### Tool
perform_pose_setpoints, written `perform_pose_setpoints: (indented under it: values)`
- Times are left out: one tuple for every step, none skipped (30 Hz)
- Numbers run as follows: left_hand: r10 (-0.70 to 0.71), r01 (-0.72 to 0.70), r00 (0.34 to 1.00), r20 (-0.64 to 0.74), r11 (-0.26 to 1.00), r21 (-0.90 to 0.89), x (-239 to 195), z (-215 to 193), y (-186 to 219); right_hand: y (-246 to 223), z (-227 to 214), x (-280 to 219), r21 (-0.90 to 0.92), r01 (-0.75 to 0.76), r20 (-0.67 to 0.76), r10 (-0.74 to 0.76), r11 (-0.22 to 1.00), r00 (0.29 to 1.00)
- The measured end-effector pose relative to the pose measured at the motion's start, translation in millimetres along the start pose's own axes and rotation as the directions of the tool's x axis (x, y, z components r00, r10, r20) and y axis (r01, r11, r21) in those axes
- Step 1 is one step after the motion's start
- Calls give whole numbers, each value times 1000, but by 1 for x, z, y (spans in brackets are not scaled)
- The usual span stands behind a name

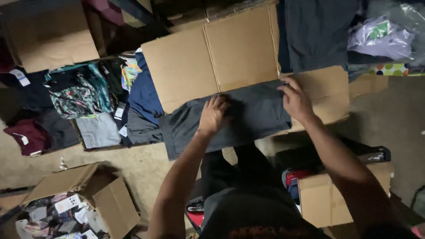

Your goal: Folding garments and organizing them on a surface in a storage area.

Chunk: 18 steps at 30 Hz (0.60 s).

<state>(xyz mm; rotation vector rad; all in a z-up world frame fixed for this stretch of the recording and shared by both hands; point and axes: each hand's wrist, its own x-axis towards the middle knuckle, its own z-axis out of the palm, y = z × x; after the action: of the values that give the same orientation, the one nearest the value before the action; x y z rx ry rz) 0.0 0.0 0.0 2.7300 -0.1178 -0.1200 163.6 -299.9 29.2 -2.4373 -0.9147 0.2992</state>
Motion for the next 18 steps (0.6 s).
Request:
perform_pose_setpoints:
  values:
    - [0,0,1000,-5,1000,-1,-3,14,2,-3,2,-4,-4,3,-2,-3,1000,1000]
    - [-29,21,993,-117,998,-66,-6,28,4,-7,5,-7,18,-107,-83,108,994,991]
    - [-68,39,972,-227,991,-129,-8,40,3,-11,9,-6,53,-208,-162,213,977,963]
    - [-71,42,970,-234,991,-126,0,31,9,-9,15,3,52,-199,-164,205,979,965]
    - [-127,97,960,-250,987,-132,1,24,21,-8,22,3,104,-337,-142,349,936,926]
    - [-183,151,947,-265,979,-138,2,18,32,-8,28,2,151,-468,-112,485,871,867]
    - [-185,151,945,-268,978,-142,4,28,29,-8,34,3,147,-467,-113,483,872,868]
    - [-219,191,950,-223,972,-138,5,39,25,-8,40,5,21,-483,-132,481,875,867]
    - [-253,232,951,-178,964,-131,5,49,22,-9,47,6,-103,-493,-149,477,864,866]
    - [-256,234,950,-180,963,-134,4,56,21,-9,48,3,-107,-491,-148,474,865,868]
    - [-322,291,940,-115,929,-230,3,62,19,-11,52,4,-118,-463,-91,455,878,886]
    - [-380,347,924,-45,882,-320,1,68,15,-13,55,4,-128,-436,-33,435,891,900]
    - [-396,363,917,-47,876,-318,4,68,20,-11,53,-1,-127,-422,-22,423,898,906]
    - [-387,370,918,-90,915,-158,8,67,23,-9,52,-5,-99,-407,-12,408,908,913]
    - [-369,373,920,-128,928,9,13,67,25,-7,51,-9,-70,-392,-4,392,917,920]
    - [-384,389,914,-132,921,12,12,47,43,-6,52,-12,-67,-378,6,379,923,925]
    - [-268,230,939,-215,955,-188,12,28,62,-5,51,-16,24,-350,-26,351,936,936]
    - [-165,41,933,-320,932,-361,13,9,81,-3,50,-19,114,-317,-60,325,941,944]
